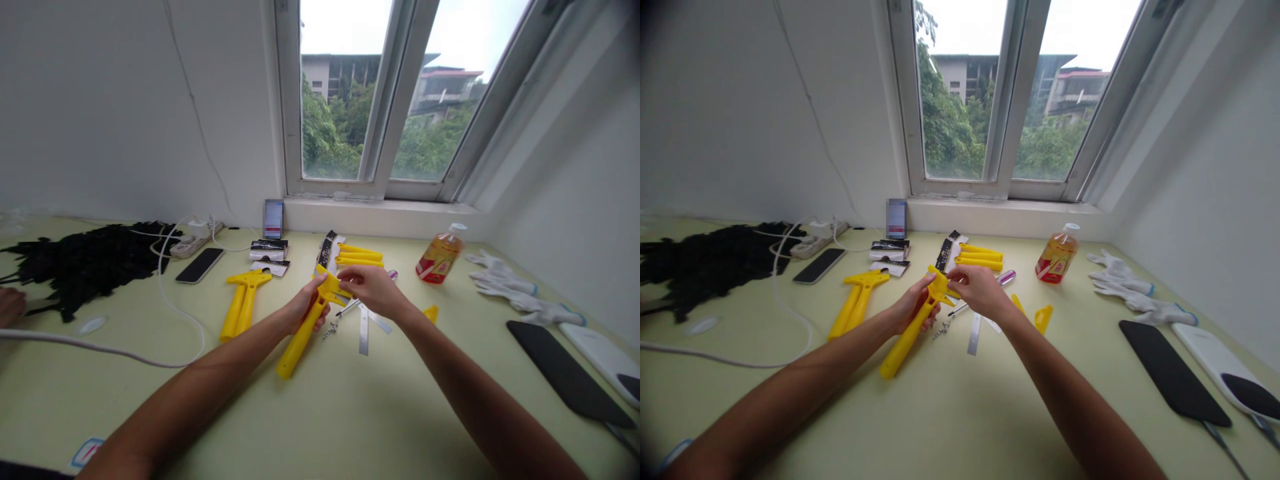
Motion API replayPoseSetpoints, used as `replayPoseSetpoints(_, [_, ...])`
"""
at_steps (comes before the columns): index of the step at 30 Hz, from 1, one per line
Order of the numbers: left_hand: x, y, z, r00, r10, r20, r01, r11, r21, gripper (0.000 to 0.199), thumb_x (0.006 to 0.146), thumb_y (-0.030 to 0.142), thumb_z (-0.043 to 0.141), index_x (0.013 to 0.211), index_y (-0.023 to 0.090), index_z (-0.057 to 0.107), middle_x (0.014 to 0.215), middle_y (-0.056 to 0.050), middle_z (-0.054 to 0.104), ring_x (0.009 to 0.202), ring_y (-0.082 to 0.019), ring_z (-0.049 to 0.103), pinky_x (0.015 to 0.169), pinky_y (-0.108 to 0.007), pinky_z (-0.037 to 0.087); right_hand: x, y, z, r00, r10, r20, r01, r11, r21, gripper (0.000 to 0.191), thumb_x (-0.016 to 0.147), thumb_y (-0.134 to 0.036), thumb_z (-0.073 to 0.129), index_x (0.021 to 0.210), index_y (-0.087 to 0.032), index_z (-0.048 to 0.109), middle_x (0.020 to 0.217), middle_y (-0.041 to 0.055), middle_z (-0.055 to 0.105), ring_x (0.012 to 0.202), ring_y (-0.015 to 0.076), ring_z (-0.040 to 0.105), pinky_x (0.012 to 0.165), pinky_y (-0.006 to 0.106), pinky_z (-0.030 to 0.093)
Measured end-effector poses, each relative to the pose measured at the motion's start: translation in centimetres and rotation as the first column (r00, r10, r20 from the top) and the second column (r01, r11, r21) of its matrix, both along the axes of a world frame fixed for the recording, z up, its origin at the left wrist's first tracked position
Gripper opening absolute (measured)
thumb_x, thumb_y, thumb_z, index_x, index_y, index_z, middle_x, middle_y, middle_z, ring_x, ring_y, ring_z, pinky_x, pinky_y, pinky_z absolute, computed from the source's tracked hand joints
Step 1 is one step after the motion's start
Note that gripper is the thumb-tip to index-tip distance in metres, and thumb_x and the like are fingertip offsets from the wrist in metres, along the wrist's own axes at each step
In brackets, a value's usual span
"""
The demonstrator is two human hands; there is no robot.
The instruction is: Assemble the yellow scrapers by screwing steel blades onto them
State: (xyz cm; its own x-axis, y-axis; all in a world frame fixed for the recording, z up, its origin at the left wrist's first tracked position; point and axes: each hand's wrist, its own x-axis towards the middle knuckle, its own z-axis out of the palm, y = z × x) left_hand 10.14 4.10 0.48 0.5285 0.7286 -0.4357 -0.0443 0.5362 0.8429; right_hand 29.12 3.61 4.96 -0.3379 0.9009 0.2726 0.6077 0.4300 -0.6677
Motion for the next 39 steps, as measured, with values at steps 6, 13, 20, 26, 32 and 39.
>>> replayPoseSetpoints(6, [0.0,-0.1,0.2,1.0,0.014,-0.008,-0.014,1.0,-0.008,0.064,0.073,0.082,0.045,0.073,0.018,0.048,0.057,0.002,0.05,0.037,-0.009,0.045,0.035,-0.022,0.032,-0.8,-0.5,-0.3,0.998,0.022,0.06,-0.025,0.998,0.054,0.016,0.084,-0.024,0.061,0.092,-0.022,0.075,0.084,0.0023,0.075,0.072,0.0167,0.065,0.067,0.028,0.047])
replayPoseSetpoints(13, [0.1,0.0,-0.1,0.998,0.03,-0.048,-0.032,0.999,-0.027,0.057,0.076,0.076,0.049,0.073,0.019,0.045,0.053,0.004,0.046,0.036,-0.009,0.043,0.037,-0.022,0.03,-1.4,-0.9,-0.3,0.984,-0.003,0.176,-0.022,0.99,0.143,0.018,0.085,-0.022,0.059,0.092,-0.023,0.075,0.08,0.0036,0.073,0.07,0.0172,0.063,0.067,0.029,0.044])
replayPoseSetpoints(20, [0.1,-0.2,-0.3,0.999,0.041,0.017,-0.042,0.999,0.035,0.049,0.08,0.066,0.052,0.076,0.018,0.048,0.056,0.004,0.048,0.036,-0.008,0.043,0.036,-0.021,0.03,-1.1,-0.9,0.0,0.985,-0.033,0.168,-0.004,0.977,0.215,0.015,0.086,-0.027,0.06,0.093,-0.022,0.072,0.083,0.0041,0.068,0.076,0.0179,0.06,0.072,0.031,0.044])
replayPoseSetpoints(26, [0.3,-0.8,-0.2,0.997,0.0,0.076,-0.014,0.983,0.185,0.049,0.078,0.065,0.059,0.081,0.018,0.046,0.059,0.004,0.049,0.036,-0.007,0.043,0.035,-0.02,0.03,-0.6,0.1,-0.4,1.0,-0.017,0.002,0.017,0.999,-0.036,0.022,0.087,-0.032,0.055,0.097,-0.019,0.07,0.086,0.0048,0.071,0.074,0.0171,0.063,0.065,0.028,0.046])
replayPoseSetpoints(32, [0.7,-1.4,0.2,0.998,0.016,0.064,-0.035,0.952,0.305,0.046,0.08,0.062,0.061,0.083,0.019,0.044,0.059,0.005,0.049,0.036,-0.006,0.042,0.034,-0.019,0.03,-0.3,0.7,-1.1,0.998,0.031,-0.052,-0.037,0.993,-0.11,0.024,0.085,-0.036,0.055,0.08,-0.017,0.07,0.072,0.0029,0.067,0.064,0.015,0.056,0.056,0.026,0.04])
replayPoseSetpoints(39, [1.0,-1.4,0.4,0.998,0.061,0.014,-0.062,0.911,0.407,0.041,0.082,0.056,0.06,0.087,0.02,0.041,0.057,0.007,0.049,0.034,-0.006,0.042,0.031,-0.019,0.031,-0.7,0.2,-0.6,0.997,-0.039,0.068,0.041,0.999,-0.028,0.018,0.085,-0.029,0.055,0.075,-0.018,0.066,0.068,0.0016,0.065,0.062,0.0149,0.056,0.057,0.026,0.038])
